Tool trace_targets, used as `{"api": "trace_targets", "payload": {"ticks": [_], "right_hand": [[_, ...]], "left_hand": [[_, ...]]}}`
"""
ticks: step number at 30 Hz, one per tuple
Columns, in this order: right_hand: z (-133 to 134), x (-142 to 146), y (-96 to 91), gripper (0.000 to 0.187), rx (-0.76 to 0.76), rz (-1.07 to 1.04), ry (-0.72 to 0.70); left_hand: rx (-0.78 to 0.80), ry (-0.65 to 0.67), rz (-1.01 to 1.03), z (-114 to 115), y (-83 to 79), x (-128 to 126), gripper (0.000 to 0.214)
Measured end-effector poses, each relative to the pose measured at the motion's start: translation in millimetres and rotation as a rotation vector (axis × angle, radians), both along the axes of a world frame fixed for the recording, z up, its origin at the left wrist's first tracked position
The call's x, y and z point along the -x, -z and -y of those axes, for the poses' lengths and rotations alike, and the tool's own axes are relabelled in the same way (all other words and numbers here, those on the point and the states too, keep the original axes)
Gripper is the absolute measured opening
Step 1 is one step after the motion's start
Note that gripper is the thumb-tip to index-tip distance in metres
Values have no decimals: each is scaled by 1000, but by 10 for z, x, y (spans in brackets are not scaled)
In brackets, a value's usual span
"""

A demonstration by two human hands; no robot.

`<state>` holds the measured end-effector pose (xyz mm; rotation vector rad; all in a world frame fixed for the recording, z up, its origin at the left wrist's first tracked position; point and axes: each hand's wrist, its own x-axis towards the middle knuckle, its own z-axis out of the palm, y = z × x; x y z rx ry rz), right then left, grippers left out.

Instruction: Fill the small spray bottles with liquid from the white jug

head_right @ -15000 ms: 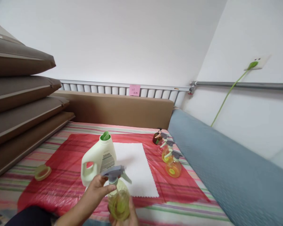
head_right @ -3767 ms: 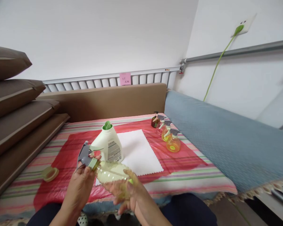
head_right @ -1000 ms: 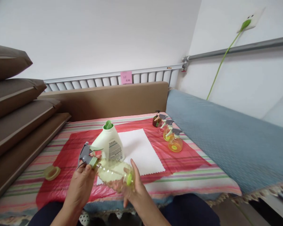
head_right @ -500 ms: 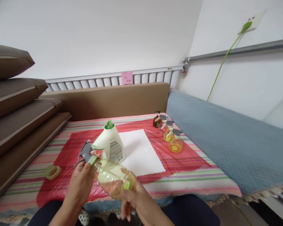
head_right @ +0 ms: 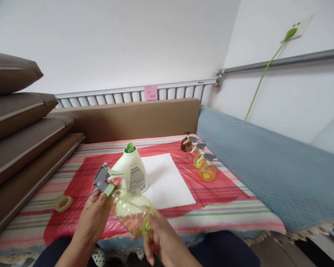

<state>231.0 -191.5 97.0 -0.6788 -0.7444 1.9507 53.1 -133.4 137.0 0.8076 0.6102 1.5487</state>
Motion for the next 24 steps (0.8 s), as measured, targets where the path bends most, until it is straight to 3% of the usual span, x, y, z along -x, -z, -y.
{"api": "trace_targets", "payload": {"ticks": [2,3,8,11,14,17,24], "right_hand": [[-8,4,15,79,87,-65,-166],[-9,11,14,80,99,-88,-174],[16,40,7,91,-43,-101,83],[7,23,123,77,28,-183,-87],[-21,6,279,78,122,-228,-242],[-34,15,353,74,137,-209,-224],[-34,82,292,77,66,-196,-198]], "left_hand": [[4,0,-14,3,-16,13,32],[3,5,-22,4,-20,19,32],[14,10,0,6,-12,33,31],[16,8,5,4,5,40,28],[31,1,-6,6,24,44,26],[26,4,5,7,46,47,24],[17,27,-30,12,110,85,31]]}}
